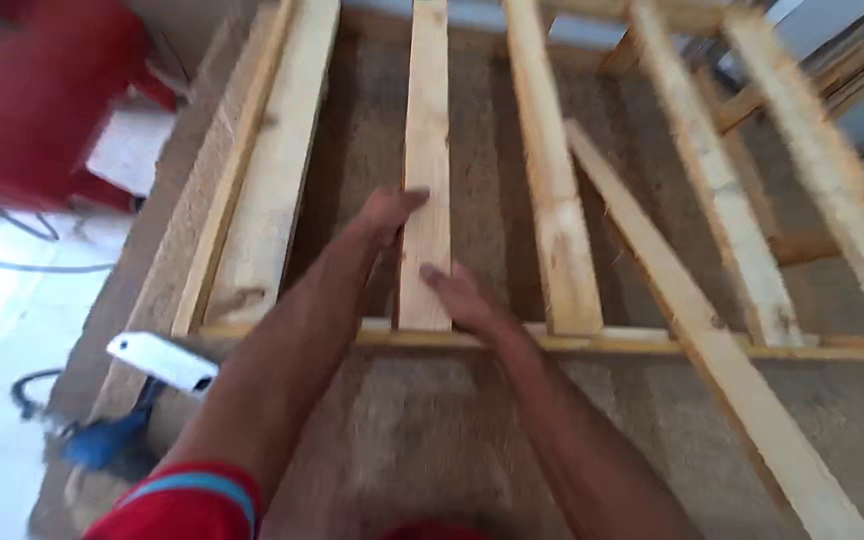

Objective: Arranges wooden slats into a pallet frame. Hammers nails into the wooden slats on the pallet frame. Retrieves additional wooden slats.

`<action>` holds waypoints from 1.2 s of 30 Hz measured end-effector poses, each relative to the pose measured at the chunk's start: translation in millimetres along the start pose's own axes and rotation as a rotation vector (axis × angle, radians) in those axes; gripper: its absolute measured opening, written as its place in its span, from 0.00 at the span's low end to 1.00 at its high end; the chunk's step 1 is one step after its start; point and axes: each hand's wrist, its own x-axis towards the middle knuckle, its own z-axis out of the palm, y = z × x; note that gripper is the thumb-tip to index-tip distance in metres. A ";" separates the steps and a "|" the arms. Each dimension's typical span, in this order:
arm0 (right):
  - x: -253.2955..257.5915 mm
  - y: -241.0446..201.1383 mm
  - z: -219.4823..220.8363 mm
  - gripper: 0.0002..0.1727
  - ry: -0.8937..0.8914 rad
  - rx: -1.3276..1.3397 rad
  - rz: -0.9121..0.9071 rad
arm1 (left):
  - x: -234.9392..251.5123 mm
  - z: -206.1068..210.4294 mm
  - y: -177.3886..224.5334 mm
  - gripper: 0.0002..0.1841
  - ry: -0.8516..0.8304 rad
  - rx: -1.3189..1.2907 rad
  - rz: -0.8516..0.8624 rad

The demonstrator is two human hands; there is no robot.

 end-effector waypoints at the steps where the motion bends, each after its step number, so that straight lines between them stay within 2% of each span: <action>1: 1.5 3.6 1.3 0.33 -0.002 -0.006 -0.015 | 1.1 -1.5 -2.9 0.23 0.000 -0.021 0.005; 5: -0.6 3.9 -2.1 0.39 0.031 -0.147 -0.029 | 8.7 -0.7 -0.3 0.22 0.009 -0.110 0.038; 9: -16.6 1.1 -0.4 0.40 0.033 -0.412 0.028 | 13.2 3.3 -10.8 0.25 0.083 -0.006 0.070; 12: -19.7 6.4 -1.8 0.41 -0.043 -0.414 0.020 | 14.6 4.3 -10.9 0.24 0.091 0.020 0.091; 17: -4.4 7.6 -12.6 0.36 -0.120 -0.306 0.016 | 23.8 3.4 -12.4 0.22 0.110 0.057 0.130; 22: -2.5 -9.9 -21.1 0.39 -0.125 -0.433 0.091 | 19.8 4.9 -7.9 0.26 0.244 0.343 0.140; 25: -29.2 -12.7 -4.7 0.39 0.025 -0.516 0.084 | -5.5 13.1 2.7 0.32 0.310 0.592 0.081; 27: -48.0 -8.3 8.0 0.37 0.103 -0.546 0.058 | -24.5 14.0 7.9 0.37 0.214 0.773 0.034; 30: -59.2 12.1 6.3 0.31 0.034 -0.551 -0.059 | -76.4 -2.5 -0.1 0.37 -0.074 0.952 0.052; 33: -58.4 17.5 -4.8 0.26 -0.070 -0.509 -0.119 | -131.9 -22.4 -20.7 0.29 -0.321 1.104 0.031; 34: -57.4 16.6 -6.7 0.24 -0.085 -0.487 -0.121 | -144.4 -26.3 -27.8 0.24 -0.351 1.132 0.026; 36: -54.2 13.7 -9.1 0.23 -0.093 -0.454 -0.106 | -153.9 -31.2 -40.8 0.19 -0.316 1.115 0.029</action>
